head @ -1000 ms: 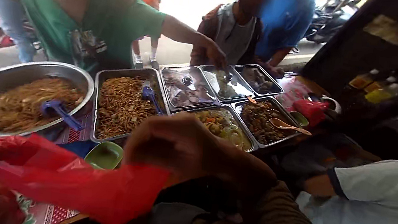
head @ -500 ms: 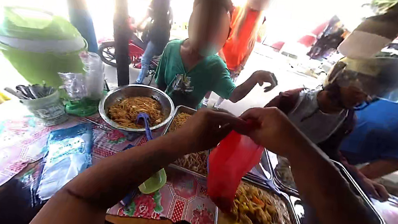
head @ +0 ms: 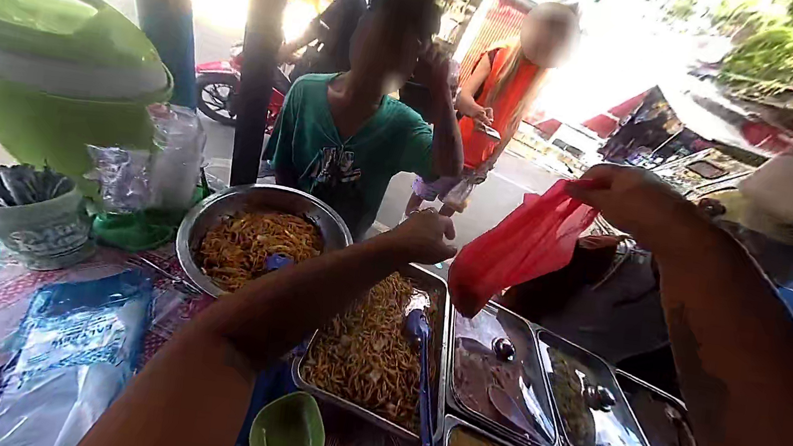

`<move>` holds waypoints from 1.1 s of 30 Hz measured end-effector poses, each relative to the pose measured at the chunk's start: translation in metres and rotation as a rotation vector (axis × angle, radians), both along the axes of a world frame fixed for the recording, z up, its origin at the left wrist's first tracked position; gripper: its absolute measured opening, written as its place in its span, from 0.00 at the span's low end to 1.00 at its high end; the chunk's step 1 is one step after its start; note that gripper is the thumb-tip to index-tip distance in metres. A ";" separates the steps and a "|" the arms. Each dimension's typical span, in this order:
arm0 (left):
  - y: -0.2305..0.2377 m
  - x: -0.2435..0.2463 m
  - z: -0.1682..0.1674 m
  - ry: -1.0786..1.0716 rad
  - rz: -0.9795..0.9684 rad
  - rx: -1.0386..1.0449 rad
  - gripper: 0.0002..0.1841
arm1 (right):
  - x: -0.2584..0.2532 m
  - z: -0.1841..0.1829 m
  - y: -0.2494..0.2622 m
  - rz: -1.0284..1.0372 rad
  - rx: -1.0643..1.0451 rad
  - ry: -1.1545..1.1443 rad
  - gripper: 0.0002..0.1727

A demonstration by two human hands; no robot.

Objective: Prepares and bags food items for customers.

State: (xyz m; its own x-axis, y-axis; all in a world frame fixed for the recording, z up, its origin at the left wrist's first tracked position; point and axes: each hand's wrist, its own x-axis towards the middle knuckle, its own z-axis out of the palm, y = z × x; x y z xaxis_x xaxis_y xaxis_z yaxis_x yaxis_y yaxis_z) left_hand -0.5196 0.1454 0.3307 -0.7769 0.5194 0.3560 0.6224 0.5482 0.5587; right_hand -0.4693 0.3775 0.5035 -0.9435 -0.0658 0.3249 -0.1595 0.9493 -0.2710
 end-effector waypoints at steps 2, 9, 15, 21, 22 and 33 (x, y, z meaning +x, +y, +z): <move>0.002 -0.028 0.002 -0.022 0.031 -0.019 0.18 | -0.020 0.006 -0.007 -0.116 0.036 -0.042 0.20; 0.020 -0.108 0.008 0.119 0.232 -0.186 0.19 | -0.098 0.002 -0.027 -0.219 -0.617 -0.042 0.24; 0.042 -0.161 0.033 0.251 0.284 -0.327 0.19 | -0.155 -0.022 -0.024 -0.294 -0.967 0.085 0.23; 0.069 -0.215 0.059 0.253 0.389 -0.569 0.35 | -0.165 -0.047 -0.022 -0.213 -0.974 0.095 0.22; 0.075 -0.226 0.053 0.292 0.414 -0.548 0.34 | -0.166 -0.050 -0.019 -0.198 -0.978 0.090 0.22; 0.108 -0.321 0.044 0.237 0.526 -0.798 0.25 | -0.158 -0.063 0.016 -0.091 -1.088 0.103 0.15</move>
